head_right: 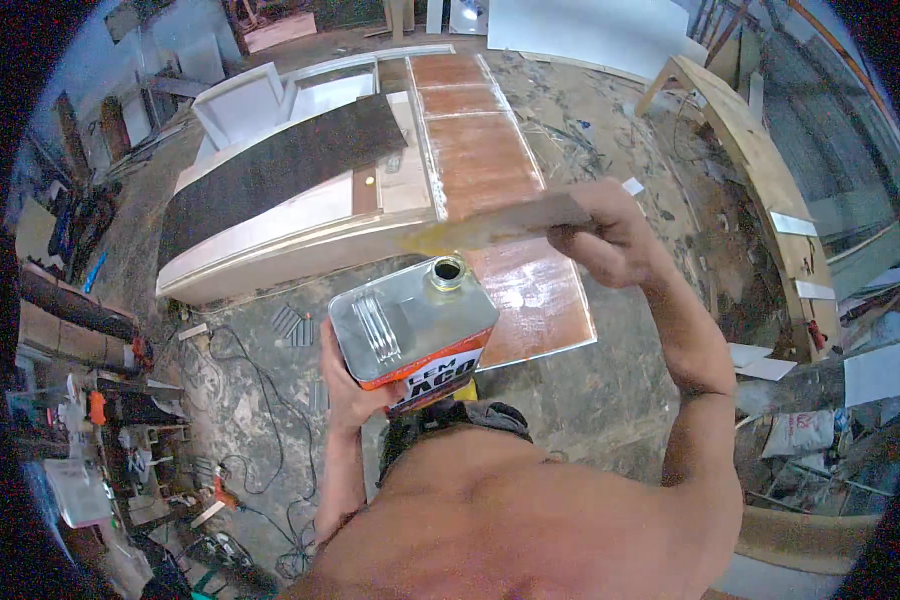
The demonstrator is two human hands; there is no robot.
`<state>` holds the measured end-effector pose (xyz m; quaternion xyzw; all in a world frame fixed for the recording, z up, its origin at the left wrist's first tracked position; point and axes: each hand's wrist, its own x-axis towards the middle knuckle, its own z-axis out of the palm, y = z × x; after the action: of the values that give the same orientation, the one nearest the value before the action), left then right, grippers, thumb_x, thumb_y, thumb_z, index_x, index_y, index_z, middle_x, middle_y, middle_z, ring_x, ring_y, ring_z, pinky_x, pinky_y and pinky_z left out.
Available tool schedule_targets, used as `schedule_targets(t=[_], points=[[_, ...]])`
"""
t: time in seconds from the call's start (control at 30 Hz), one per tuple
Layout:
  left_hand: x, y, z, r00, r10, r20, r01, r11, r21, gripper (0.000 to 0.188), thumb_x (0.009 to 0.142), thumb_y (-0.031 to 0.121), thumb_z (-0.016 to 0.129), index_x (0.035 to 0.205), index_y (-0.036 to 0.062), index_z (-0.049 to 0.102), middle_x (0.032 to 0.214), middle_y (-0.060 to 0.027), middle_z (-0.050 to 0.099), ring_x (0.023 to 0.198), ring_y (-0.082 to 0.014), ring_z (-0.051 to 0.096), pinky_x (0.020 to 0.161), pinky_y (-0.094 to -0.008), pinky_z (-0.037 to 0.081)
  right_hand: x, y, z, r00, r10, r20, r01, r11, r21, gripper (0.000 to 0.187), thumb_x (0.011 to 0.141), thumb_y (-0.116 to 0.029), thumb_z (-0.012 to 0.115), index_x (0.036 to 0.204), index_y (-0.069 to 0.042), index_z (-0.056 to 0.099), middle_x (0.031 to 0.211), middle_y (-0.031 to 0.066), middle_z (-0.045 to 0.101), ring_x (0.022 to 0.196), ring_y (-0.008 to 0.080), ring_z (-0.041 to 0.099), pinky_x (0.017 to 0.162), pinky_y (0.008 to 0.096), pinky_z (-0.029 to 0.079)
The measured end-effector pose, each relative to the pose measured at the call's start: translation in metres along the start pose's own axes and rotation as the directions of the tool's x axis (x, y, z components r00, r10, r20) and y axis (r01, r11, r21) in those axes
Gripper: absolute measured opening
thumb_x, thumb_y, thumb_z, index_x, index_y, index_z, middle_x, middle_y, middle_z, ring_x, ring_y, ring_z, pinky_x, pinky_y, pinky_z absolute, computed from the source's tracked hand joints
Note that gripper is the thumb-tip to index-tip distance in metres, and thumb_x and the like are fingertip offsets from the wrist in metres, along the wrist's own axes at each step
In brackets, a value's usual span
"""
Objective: The person spreads adhesive onto a wooden board using a small flat applicator, repeatedly dipping the applicator into a metal can of glue and wiping it across the board surface.
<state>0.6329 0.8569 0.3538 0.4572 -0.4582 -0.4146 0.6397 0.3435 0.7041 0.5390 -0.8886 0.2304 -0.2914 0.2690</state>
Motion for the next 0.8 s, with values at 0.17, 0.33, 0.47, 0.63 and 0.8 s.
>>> schedule_targets(t=[0.17, 0.33, 0.47, 0.63, 0.8], points=[[0.0, 0.012, 0.008, 0.999, -0.035, -0.018, 0.032, 0.988, -0.15, 0.107, 0.043, 0.02, 0.087, 0.136, -0.0011, 0.037, 0.124, -0.0105, 0.052, 0.117, -0.0228, 0.052, 0.103, -0.0362, 0.039, 0.004, 0.0, 0.003, 0.992, -0.115, 0.057, 0.117, 0.993, -0.031, 0.049, 0.063, 0.003, 0.045, 0.105, -0.001, 0.07, 0.097, 0.016, 0.072, 0.079, 0.0256, 0.07, 0.07, 0.0329, 0.052], [0.006, 0.013, 0.009, 1.0, -0.008, 0.003, 0.008, 0.993, -0.12, 0.105, 0.044, 0.019, 0.085, 0.135, 0.0, 0.037, 0.121, -0.0099, 0.054, 0.116, -0.0223, 0.052, 0.102, -0.0353, 0.039, 0.01, 0.011, 0.012, 0.951, -0.309, 0.028, 0.306, 0.948, 0.092, 0.037, 0.077, -0.001, 0.049, 0.108, -0.001, 0.069, 0.097, 0.02, 0.072, 0.085, 0.032, 0.072, 0.077, 0.0387, 0.056], [0.014, 0.009, 0.011, 1.0, 0.014, -0.002, -0.014, 0.982, -0.19, 0.104, 0.044, 0.017, 0.084, 0.135, -0.0001, 0.037, 0.12, -0.0099, 0.054, 0.114, -0.0218, 0.053, 0.102, -0.0351, 0.04, 0.007, 0.019, 0.013, 0.957, -0.289, 0.034, 0.288, 0.957, 0.025, 0.024, 0.086, -0.009, 0.057, 0.105, -0.001, 0.069, 0.096, 0.0208, 0.072, 0.089, 0.0348, 0.072, 0.08, 0.0423, 0.056], [0.022, 0.022, 0.02, 0.999, -0.026, 0.024, 0.03, 0.98, -0.194, 0.103, 0.045, 0.016, 0.084, 0.135, -0.0019, 0.037, 0.12, -0.0102, 0.054, 0.114, -0.0213, 0.053, 0.102, -0.0348, 0.04, 0.007, 0.035, 0.007, 0.94, -0.338, 0.039, 0.338, 0.941, 0.008, 0.022, 0.084, -0.006, 0.059, 0.102, -0.002, 0.07, 0.096, 0.0198, 0.072, 0.09, 0.0337, 0.072, 0.081, 0.0422, 0.056], [0.026, 0.017, 0.025, 1.0, -0.004, 0.007, 0.006, 0.98, -0.198, 0.104, 0.044, 0.017, 0.084, 0.135, -0.0021, 0.037, 0.122, -0.0108, 0.053, 0.115, -0.0223, 0.053, 0.103, -0.0353, 0.04, 0.004, 0.039, 0.001, 0.966, -0.247, 0.073, 0.252, 0.966, -0.059, 0.03, 0.076, 0.002, 0.056, 0.102, -0.002, 0.071, 0.099, 0.0167, 0.073, 0.092, 0.0313, 0.072, 0.083, 0.0404, 0.056]])
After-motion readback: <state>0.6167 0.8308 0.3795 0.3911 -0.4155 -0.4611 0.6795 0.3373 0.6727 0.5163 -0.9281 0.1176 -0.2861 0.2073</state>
